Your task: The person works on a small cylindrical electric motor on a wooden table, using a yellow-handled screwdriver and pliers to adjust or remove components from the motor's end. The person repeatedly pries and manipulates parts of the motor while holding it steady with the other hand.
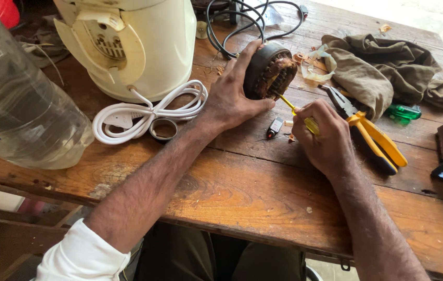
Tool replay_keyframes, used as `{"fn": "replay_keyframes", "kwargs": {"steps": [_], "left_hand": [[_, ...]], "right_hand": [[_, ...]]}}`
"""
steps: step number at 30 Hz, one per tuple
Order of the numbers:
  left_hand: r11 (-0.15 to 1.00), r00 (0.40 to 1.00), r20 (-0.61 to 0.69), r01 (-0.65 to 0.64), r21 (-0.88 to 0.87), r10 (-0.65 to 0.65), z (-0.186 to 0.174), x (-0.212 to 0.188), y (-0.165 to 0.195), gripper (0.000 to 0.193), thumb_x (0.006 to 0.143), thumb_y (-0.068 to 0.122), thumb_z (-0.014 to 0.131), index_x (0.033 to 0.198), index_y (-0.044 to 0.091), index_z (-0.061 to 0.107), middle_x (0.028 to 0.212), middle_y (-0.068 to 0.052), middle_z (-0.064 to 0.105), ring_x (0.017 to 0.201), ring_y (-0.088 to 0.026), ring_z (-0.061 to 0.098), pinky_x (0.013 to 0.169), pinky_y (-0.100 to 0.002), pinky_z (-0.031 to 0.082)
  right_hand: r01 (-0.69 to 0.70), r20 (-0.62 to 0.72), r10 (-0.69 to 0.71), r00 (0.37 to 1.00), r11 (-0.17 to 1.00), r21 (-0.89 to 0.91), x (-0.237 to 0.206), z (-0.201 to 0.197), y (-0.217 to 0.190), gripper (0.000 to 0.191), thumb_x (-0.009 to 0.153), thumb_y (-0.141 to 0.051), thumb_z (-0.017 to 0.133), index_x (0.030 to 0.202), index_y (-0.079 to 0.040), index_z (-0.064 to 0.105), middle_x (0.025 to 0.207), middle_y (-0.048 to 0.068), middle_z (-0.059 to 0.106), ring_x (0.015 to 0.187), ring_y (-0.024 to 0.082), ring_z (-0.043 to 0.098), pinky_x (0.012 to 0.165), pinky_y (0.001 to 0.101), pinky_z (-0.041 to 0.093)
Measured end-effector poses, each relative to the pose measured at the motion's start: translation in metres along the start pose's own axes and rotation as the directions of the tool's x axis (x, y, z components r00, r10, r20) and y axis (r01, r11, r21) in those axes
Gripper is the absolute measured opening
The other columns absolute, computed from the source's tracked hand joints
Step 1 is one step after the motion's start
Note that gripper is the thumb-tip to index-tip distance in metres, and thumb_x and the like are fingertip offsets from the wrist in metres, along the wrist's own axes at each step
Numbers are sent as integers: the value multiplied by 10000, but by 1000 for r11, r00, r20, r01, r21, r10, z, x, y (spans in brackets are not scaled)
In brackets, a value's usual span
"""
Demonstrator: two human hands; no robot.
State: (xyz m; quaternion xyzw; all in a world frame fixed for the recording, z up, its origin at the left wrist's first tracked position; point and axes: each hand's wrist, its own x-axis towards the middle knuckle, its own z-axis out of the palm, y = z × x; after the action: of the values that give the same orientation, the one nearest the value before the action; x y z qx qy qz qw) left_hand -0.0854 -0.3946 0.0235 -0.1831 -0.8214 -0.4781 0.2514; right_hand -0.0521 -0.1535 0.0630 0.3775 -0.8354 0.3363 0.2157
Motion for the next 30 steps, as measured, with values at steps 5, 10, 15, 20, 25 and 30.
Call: {"fn": "replay_keyframes", "kwargs": {"steps": [5, 10, 15, 20, 25, 30], "left_hand": [[1000, 1000, -10, 10, -5, -10, -4, 1, 2, 1154, 758, 356, 929, 1616, 187, 176, 1334, -194, 589, 1139, -359, 724, 966, -506, 654], [999, 1000, 5, 30, -17, -30, -6, 1, 6, 1140, 757, 347, 914, 1617, 204, 179, 1356, -214, 562, 1168, -361, 711, 977, -494, 663], [997, 999, 42, -19, -68, 22, -10, 2, 14, 1110, 794, 320, 909, 1631, 217, 187, 1402, -233, 539, 1193, -379, 693, 1054, -494, 624], [999, 997, 68, -34, 34, 32, 1, -2, 23, 1102, 809, 301, 916, 1645, 247, 200, 1367, -237, 531, 1149, -374, 710, 954, -506, 669], [988, 989, 26, -146, 39, 145, 3, -2, 22, 1133, 822, 236, 946, 1632, 216, 153, 1395, -254, 487, 1185, -403, 682, 881, -491, 693], [949, 966, -27, -259, -182, 259, 8, -2, 19, 948, 900, 130, 898, 1550, 214, 212, 1466, -229, 481, 1260, -367, 699, 930, -446, 669]], "right_hand": [[-10, -5, 10, 1000, 1000, -21, 2, 2, 3, 142, 938, -27, 711, 1031, 10, 610, 987, 146, 695, 881, 246, 723, 770, 359, 576], [-30, -72, 25, 997, 997, -71, 5, 0, 7, 134, 925, -38, 729, 1018, -9, 637, 959, 116, 713, 860, 225, 739, 762, 350, 600], [-39, -92, 30, 995, 995, -90, 8, -10, 7, 143, 929, -73, 769, 1023, -36, 668, 983, 107, 724, 896, 220, 741, 778, 331, 611], [13, -164, -26, 986, 997, -79, 4, -17, 1, 146, 958, -77, 763, 1049, -39, 656, 1008, 104, 711, 910, 238, 724, 801, 355, 585], [-50, -177, 32, 984, 994, -101, 5, -21, -5, 155, 927, -87, 774, 1045, -56, 678, 967, 87, 701, 863, 217, 720, 760, 341, 586], [-34, -195, 13, 981, 994, -103, 6, -24, -4, 147, 933, -93, 780, 1059, -69, 709, 960, 78, 708, 842, 199, 736, 739, 323, 600]]}}
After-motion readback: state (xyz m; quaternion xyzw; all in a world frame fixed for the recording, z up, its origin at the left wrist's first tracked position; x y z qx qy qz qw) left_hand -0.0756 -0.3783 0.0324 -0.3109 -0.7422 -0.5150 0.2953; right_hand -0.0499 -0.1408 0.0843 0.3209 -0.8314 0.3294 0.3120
